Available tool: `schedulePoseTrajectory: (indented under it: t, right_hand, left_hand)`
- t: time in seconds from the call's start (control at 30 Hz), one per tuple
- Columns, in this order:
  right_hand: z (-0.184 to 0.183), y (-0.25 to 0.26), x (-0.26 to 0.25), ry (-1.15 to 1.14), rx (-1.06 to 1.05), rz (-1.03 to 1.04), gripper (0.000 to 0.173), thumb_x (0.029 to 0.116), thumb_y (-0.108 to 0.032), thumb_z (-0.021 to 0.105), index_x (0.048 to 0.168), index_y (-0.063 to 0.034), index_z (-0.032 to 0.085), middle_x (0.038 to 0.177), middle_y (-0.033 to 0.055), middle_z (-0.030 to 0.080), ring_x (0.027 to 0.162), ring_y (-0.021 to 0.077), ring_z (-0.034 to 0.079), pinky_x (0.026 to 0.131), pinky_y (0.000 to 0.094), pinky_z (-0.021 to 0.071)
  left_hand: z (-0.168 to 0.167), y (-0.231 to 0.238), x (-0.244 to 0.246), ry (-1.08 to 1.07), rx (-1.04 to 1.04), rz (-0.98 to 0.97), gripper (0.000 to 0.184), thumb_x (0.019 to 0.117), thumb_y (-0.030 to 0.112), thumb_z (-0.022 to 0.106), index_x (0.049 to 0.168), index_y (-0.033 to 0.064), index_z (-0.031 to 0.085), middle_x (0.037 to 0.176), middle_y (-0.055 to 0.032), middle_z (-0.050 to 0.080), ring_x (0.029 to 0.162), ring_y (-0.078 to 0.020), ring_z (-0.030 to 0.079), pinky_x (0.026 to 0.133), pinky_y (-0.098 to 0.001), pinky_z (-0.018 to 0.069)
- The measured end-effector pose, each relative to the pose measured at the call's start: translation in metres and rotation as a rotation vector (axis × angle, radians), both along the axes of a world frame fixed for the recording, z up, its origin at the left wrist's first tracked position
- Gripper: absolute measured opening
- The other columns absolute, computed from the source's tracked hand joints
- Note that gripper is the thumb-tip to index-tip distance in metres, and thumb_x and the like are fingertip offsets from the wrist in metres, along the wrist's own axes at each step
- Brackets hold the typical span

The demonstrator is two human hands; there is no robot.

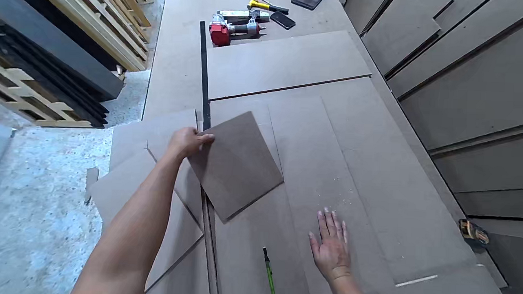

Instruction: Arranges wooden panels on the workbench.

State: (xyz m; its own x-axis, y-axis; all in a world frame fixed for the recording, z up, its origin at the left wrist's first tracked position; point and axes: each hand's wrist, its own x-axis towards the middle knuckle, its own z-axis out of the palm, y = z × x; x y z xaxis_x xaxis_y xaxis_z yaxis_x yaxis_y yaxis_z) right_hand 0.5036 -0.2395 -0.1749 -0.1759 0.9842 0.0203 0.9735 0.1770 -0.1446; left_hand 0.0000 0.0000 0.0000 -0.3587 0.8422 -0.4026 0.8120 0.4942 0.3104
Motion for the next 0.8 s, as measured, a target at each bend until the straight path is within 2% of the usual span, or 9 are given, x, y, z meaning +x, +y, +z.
schedulePoseTrajectory:
  t: [0.07,0.17,0.33,0.43,0.57,0.63,0.73,0.77,0.8]
  right_hand:
    - [-0.002,0.000,-0.001,0.000,-0.006,-0.001,0.076,0.1007,-0.064,0.026,0.160,-0.0173,0.039,0.167,0.0050,0.034,0.156,0.0282,0.026,0.126,0.0605,0.0170]
    - [-0.003,0.000,-0.001,-0.018,-0.010,-0.005,0.076,0.1003,-0.063,0.027,0.160,-0.0187,0.039,0.167,0.0037,0.033,0.156,0.0272,0.026,0.126,0.0600,0.0167]
    - [-0.002,0.001,0.000,-0.043,-0.004,-0.009,0.075,0.1003,-0.063,0.027,0.160,-0.0198,0.038,0.168,0.0019,0.033,0.157,0.0265,0.025,0.126,0.0598,0.0159]
    - [-0.002,0.001,0.000,-0.036,0.006,-0.004,0.075,0.1003,-0.063,0.027,0.160,-0.0196,0.040,0.167,0.0028,0.034,0.156,0.0271,0.026,0.126,0.0607,0.0166]
    - [-0.002,0.000,0.001,-0.035,-0.001,-0.002,0.076,0.1001,-0.064,0.026,0.159,-0.0184,0.040,0.167,0.0039,0.034,0.156,0.0276,0.025,0.126,0.0608,0.0164]
    - [-0.003,0.000,0.001,-0.039,-0.005,-0.003,0.076,0.1001,-0.064,0.026,0.160,-0.0186,0.039,0.168,0.0033,0.033,0.157,0.0275,0.024,0.126,0.0609,0.0155]
    - [-0.002,0.000,0.000,-0.052,-0.005,-0.006,0.077,0.0999,-0.064,0.025,0.160,-0.0183,0.040,0.167,0.0031,0.034,0.157,0.0273,0.025,0.126,0.0606,0.0155]
    - [-0.001,0.000,0.000,-0.054,-0.006,-0.006,0.077,0.0999,-0.064,0.025,0.159,-0.0181,0.040,0.167,0.0032,0.034,0.157,0.0276,0.025,0.126,0.0605,0.0157]
    - [-0.001,0.000,0.000,-0.057,-0.004,-0.005,0.077,0.1001,-0.064,0.025,0.159,-0.0179,0.041,0.167,0.0033,0.034,0.156,0.0280,0.026,0.126,0.0608,0.0161]
  left_hand:
    - [-0.014,-0.018,-0.020,0.022,0.017,0.188,0.070,0.0951,0.062,0.063,0.106,-0.0061,0.071,0.108,-0.0343,0.068,0.108,-0.0537,0.064,0.093,-0.0754,0.0467]
    - [-0.063,-0.037,-0.037,0.077,0.054,0.408,0.077,0.0971,0.066,0.056,0.102,-0.0086,0.071,0.112,-0.0366,0.066,0.113,-0.0542,0.063,0.094,-0.0748,0.0465]
    - [-0.093,-0.031,0.009,-0.030,0.091,0.672,0.066,0.1054,0.054,0.048,0.108,-0.0085,0.069,0.119,-0.0338,0.066,0.117,-0.0481,0.064,0.097,-0.0668,0.0497]
    - [-0.093,-0.015,0.029,-0.106,0.158,0.663,0.050,0.1074,0.040,0.050,0.122,-0.0041,0.067,0.124,-0.0314,0.065,0.120,-0.0477,0.062,0.100,-0.0674,0.0471]
    - [-0.103,0.005,0.029,-0.154,0.203,0.589,0.038,0.1008,0.026,0.062,0.132,0.0059,0.066,0.126,-0.0276,0.066,0.121,-0.0467,0.061,0.100,-0.0689,0.0463]
    - [-0.103,0.011,0.031,-0.137,0.153,0.556,0.040,0.0974,0.022,0.066,0.135,0.0079,0.066,0.128,-0.0265,0.066,0.124,-0.0461,0.060,0.101,-0.0686,0.0459]
    - [-0.103,0.017,0.039,-0.100,0.098,0.515,0.044,0.0930,0.027,0.072,0.127,0.0005,0.066,0.126,-0.0302,0.064,0.121,-0.0477,0.060,0.099,-0.0692,0.0471]
    - [-0.102,0.017,0.044,-0.089,0.094,0.496,0.054,0.0909,0.031,0.076,0.130,-0.0028,0.061,0.129,-0.0333,0.060,0.123,-0.0497,0.059,0.099,-0.0693,0.0472]
    - [-0.102,0.015,0.048,-0.078,0.092,0.470,0.070,0.0884,0.036,0.079,0.140,-0.0038,0.053,0.138,-0.0362,0.053,0.127,-0.0519,0.054,0.102,-0.0687,0.0465]
